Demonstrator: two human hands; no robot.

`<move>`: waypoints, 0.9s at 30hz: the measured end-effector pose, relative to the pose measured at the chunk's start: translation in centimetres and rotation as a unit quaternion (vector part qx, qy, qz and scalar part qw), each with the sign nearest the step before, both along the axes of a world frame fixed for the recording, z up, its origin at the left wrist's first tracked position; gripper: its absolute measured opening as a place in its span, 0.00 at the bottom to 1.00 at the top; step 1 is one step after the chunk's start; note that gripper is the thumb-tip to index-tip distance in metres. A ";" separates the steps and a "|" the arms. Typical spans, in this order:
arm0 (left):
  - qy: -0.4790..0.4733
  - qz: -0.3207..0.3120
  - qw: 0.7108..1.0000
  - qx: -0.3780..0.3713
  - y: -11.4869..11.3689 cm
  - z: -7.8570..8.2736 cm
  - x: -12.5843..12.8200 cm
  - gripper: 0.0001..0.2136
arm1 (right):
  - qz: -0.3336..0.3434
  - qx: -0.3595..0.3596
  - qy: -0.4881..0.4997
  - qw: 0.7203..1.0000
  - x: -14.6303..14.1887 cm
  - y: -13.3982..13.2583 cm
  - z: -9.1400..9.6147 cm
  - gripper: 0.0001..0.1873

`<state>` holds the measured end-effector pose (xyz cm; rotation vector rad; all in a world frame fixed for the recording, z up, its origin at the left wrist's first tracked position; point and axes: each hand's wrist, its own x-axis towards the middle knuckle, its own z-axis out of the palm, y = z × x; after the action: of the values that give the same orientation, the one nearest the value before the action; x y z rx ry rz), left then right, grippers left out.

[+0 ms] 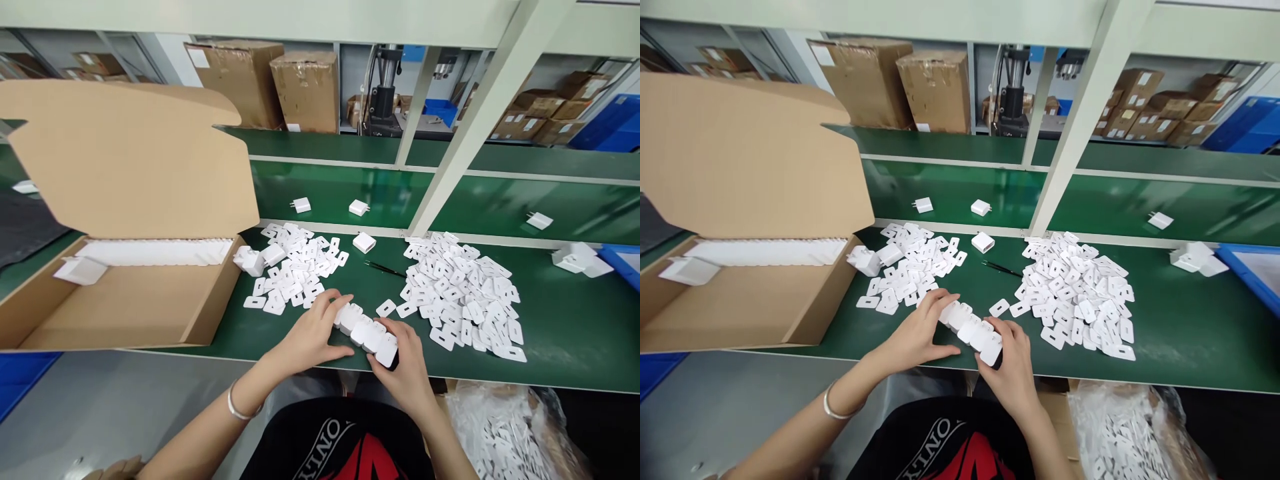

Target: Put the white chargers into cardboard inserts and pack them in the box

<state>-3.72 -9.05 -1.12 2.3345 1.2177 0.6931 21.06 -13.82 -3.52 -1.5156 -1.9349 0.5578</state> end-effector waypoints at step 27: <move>0.218 0.250 0.940 0.076 -0.9 13.1 -28.3 0.25 | 0.277 0.073 -0.041 0.957 -31.6 11.8 11.5 0.22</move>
<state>-32.04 -9.96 12.00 2.3929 2.0695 0.4360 -10.57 -2.06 7.95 -0.9058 -2.4177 0.5719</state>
